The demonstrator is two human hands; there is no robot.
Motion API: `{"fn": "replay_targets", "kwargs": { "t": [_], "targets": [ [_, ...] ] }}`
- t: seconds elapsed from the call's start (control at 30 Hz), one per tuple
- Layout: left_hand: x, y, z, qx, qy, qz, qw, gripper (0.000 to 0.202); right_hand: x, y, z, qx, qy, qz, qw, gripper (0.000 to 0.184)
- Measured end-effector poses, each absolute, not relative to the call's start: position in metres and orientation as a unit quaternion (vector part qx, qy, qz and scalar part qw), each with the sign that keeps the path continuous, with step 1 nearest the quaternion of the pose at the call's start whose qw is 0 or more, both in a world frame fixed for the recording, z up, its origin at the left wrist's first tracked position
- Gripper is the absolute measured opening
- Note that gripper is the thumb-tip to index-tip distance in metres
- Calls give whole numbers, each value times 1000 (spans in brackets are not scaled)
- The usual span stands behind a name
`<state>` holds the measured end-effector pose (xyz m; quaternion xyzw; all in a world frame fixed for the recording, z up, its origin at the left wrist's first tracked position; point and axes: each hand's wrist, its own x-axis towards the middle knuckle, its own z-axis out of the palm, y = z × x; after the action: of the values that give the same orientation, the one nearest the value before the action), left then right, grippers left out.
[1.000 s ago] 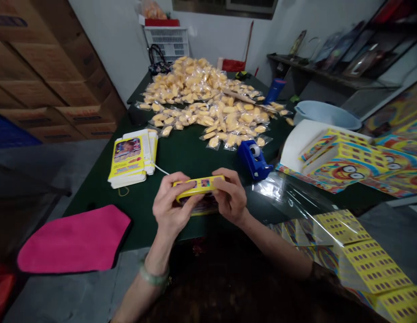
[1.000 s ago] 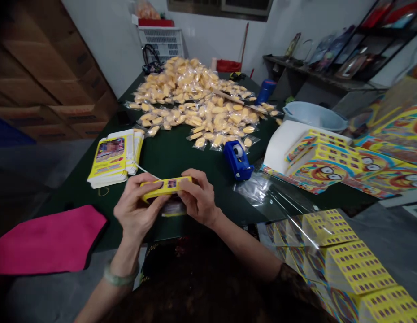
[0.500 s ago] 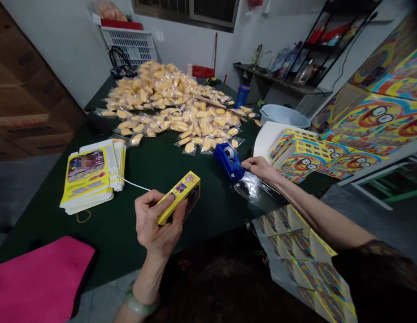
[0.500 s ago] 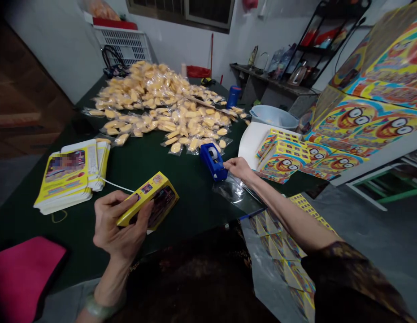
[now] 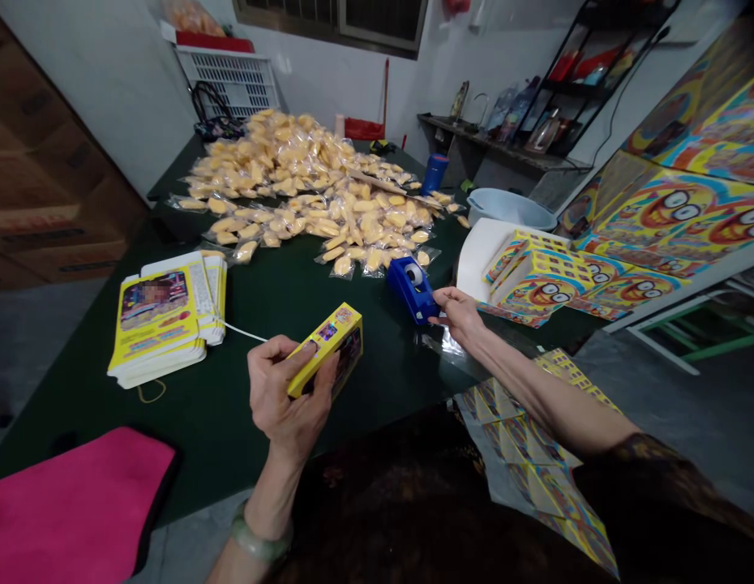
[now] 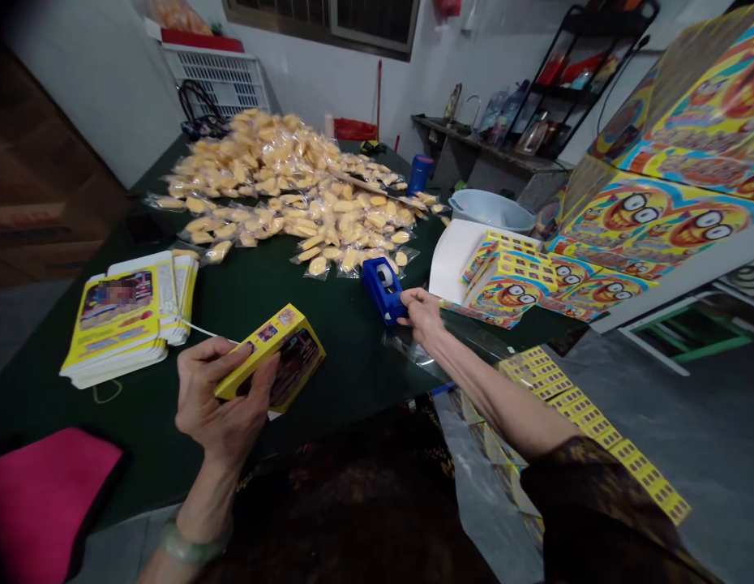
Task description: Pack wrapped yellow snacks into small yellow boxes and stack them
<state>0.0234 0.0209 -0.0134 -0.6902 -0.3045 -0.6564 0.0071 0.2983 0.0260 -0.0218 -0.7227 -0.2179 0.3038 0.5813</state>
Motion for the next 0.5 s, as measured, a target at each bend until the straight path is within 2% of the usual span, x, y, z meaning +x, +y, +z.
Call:
{"fn": "replay_targets", "kwargs": {
  "t": [0.3, 0.5],
  "targets": [
    [30, 20, -12, -700, -295, -650, 6, 28, 305, 25, -32, -682, -241, 290, 627, 24],
    [31, 22, -13, -695, -295, -655, -14, 30, 304, 6, -60, -647, -316, 237, 652, 37]
  ]
}}
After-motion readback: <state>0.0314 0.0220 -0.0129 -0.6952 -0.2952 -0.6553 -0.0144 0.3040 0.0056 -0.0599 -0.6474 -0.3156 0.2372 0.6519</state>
